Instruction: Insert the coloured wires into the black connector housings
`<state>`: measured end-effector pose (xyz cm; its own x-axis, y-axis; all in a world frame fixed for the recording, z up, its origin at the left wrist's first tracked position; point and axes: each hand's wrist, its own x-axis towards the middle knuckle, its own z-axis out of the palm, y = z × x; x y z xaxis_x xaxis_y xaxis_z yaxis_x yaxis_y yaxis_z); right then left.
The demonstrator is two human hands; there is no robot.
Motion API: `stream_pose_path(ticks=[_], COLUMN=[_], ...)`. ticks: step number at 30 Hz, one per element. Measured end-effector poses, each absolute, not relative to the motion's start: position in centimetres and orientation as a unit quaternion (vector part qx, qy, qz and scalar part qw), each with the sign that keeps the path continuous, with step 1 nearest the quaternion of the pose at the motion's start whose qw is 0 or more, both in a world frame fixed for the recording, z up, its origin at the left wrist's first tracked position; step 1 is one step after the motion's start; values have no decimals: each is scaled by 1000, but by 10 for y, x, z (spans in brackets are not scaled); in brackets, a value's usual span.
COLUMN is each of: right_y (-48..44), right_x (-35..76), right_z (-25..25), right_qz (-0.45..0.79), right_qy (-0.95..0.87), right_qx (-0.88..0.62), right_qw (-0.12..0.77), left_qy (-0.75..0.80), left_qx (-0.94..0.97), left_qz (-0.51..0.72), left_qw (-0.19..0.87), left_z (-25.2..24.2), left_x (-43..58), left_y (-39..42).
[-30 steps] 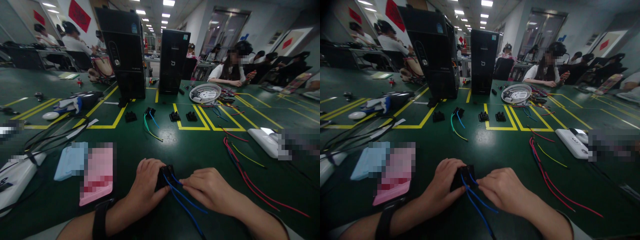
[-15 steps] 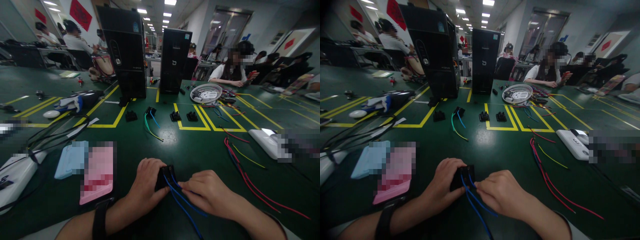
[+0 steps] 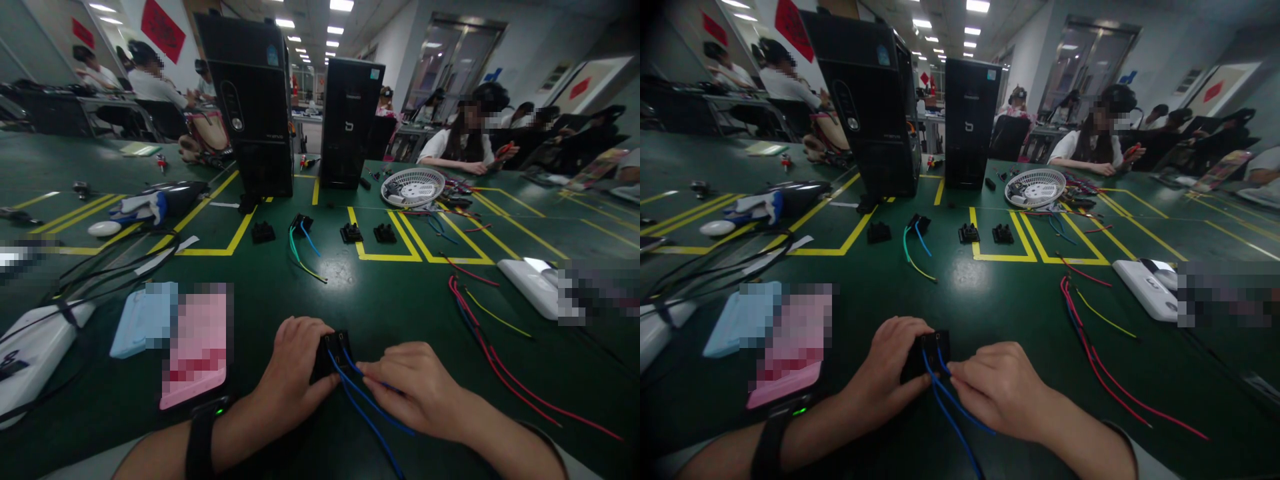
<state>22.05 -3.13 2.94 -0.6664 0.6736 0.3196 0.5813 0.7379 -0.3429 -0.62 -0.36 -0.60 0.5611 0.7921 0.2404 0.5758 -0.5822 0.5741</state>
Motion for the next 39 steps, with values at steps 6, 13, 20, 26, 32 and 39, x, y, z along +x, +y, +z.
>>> stream_pose_path(ticks=[6, 13, 20, 26, 32, 39], right_y=[-29, -31, -27, -30, -33, -29], right_x=[226, 223, 225, 230, 221, 228], right_z=[38, 27, 39, 39, 30, 37], right_qz=[127, 93, 113, 119, 130, 164], right_qy=[-905, -885, -923, -895, -882, -901], right_qx=[-379, -365, -344, -394, -367, -389], right_qw=[144, 273, 127, 171, 266, 103], left_qy=[400, 403, 400, 405, 400, 403], left_qx=[854, 852, 851, 851, 855, 851], left_qz=[244, 247, 250, 243, 246, 250], left_qw=[225, 226, 230, 228, 219, 225], left_z=[-4, -4, -7, -6, -7, -6], left_x=[-6, -5, -6, -6, -5, -5], left_y=[-3, -3, -3, -4, -5, -3])
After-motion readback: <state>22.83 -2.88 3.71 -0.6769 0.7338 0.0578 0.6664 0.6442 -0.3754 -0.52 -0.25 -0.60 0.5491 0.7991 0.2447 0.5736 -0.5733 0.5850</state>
